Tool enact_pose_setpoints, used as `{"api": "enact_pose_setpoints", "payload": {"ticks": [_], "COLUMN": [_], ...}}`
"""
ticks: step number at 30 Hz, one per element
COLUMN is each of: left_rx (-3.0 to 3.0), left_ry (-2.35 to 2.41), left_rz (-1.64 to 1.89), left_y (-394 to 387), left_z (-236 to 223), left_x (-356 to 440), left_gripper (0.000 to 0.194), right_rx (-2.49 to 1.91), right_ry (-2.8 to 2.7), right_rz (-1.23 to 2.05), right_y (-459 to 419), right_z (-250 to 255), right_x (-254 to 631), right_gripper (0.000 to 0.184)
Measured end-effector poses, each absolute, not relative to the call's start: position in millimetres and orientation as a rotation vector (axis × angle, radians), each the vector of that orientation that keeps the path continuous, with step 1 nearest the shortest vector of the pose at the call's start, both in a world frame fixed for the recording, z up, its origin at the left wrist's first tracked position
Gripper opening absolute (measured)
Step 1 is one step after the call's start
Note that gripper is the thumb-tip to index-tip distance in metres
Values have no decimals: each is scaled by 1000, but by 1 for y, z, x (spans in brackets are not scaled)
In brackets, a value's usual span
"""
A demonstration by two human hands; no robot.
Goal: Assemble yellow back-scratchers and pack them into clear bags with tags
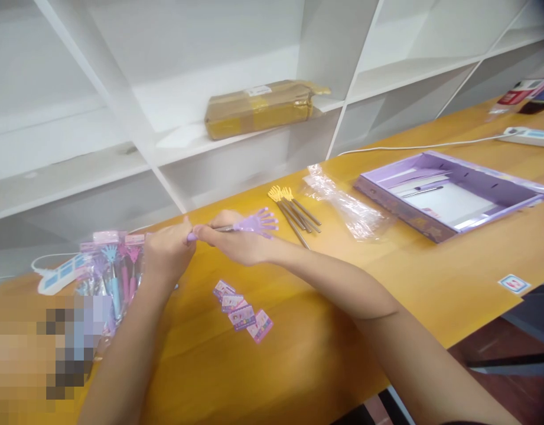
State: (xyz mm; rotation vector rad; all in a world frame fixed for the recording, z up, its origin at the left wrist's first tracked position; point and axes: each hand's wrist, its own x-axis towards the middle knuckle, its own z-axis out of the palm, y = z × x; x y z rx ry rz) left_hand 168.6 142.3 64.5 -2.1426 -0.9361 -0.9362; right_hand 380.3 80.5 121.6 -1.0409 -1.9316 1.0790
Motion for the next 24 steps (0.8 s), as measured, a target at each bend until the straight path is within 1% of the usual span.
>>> {"api": "enact_pose_setpoints", "payload": {"ticks": [9, 13, 24], "left_rx": [-2103, -2077, -2064], "left_ry": [-835, -796, -816], "left_rz": [-951, -965, -994], "left_y": [138, 139, 138], "left_z": [66, 66, 70], "left_x": [165, 165, 164], "left_gripper": [44, 42, 45], "right_rx": [-976, -990, -934], "right_ry": [-2058, -2062, -2073], "right_rz": [903, 895, 873], "right_y": [67, 64, 60], "right_z": [132, 134, 135], "right_x": [388, 388, 392], "right_gripper": [47, 46, 44]}}
